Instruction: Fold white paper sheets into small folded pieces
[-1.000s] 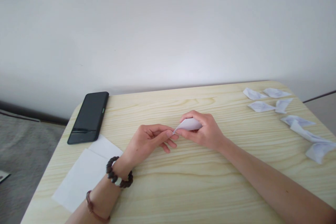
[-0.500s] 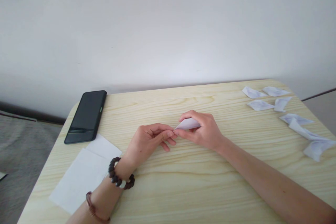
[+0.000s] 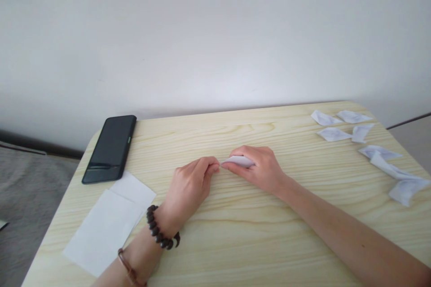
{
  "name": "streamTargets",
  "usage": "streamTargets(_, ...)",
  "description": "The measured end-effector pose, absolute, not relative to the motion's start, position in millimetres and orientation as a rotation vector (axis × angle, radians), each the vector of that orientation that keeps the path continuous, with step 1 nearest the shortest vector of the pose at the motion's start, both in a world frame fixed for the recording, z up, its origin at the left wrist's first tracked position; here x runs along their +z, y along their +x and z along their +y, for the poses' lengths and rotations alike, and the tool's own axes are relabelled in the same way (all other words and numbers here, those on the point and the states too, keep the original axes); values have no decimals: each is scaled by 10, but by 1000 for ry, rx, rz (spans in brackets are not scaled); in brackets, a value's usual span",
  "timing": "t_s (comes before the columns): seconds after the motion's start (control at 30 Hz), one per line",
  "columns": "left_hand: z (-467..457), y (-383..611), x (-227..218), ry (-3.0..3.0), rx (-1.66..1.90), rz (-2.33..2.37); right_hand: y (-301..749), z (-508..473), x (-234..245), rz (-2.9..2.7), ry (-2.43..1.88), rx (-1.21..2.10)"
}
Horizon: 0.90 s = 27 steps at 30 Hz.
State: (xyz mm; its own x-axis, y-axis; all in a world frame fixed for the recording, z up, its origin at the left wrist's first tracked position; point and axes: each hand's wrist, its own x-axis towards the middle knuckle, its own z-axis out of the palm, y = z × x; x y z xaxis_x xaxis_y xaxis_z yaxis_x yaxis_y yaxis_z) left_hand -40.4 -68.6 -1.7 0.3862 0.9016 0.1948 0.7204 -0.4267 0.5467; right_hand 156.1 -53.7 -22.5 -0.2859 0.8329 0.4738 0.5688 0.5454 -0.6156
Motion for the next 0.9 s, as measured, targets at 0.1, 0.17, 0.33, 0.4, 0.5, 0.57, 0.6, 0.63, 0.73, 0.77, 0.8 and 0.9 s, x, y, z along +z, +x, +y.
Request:
streamTargets(0.1,-672,-421,-19,2288,663,1484,1558,-543,-195,-1992,-1124,429)
streamTargets(0.17,-653,-430,-7,2201,697,1506,1562,-539,-159,-1969,-1140,484)
streamTargets(0.33,-609,-451,21,1762,810,1470,1591,-505,-94,-1762,-1256,798)
streamTargets(0.4,-602,-460,30,1676,814,1453,1602,-495,-92,-1675,-1265,917)
streamTargets(0.5,-604,-469,52,1729,755,1436,1612,-493,-86,-1647,-1232,1035)
streamTargets(0.57,-607,-470,70,1763,731,1424,1617,-496,-66,-1692,-1191,1091)
streamTargets(0.6,-607,-469,78,1760,734,1419,1619,-498,-54,-1720,-1168,1115)
streamTargets(0.63,-607,-467,84,1749,738,1418,1622,-498,-41,-1745,-1146,1137)
streamTargets(0.73,-607,-455,92,1693,747,1451,1633,-489,-22,-1765,-1094,1177)
streamTargets(0.77,-609,-447,90,1664,764,1464,1638,-484,-24,-1756,-1082,1177)
streamTargets(0.8,-612,-439,88,1630,795,1460,1643,-478,-30,-1745,-1076,1177)
streamTargets(0.9,-632,-419,75,1513,927,1289,1658,-463,-57,-1661,-1085,1223)
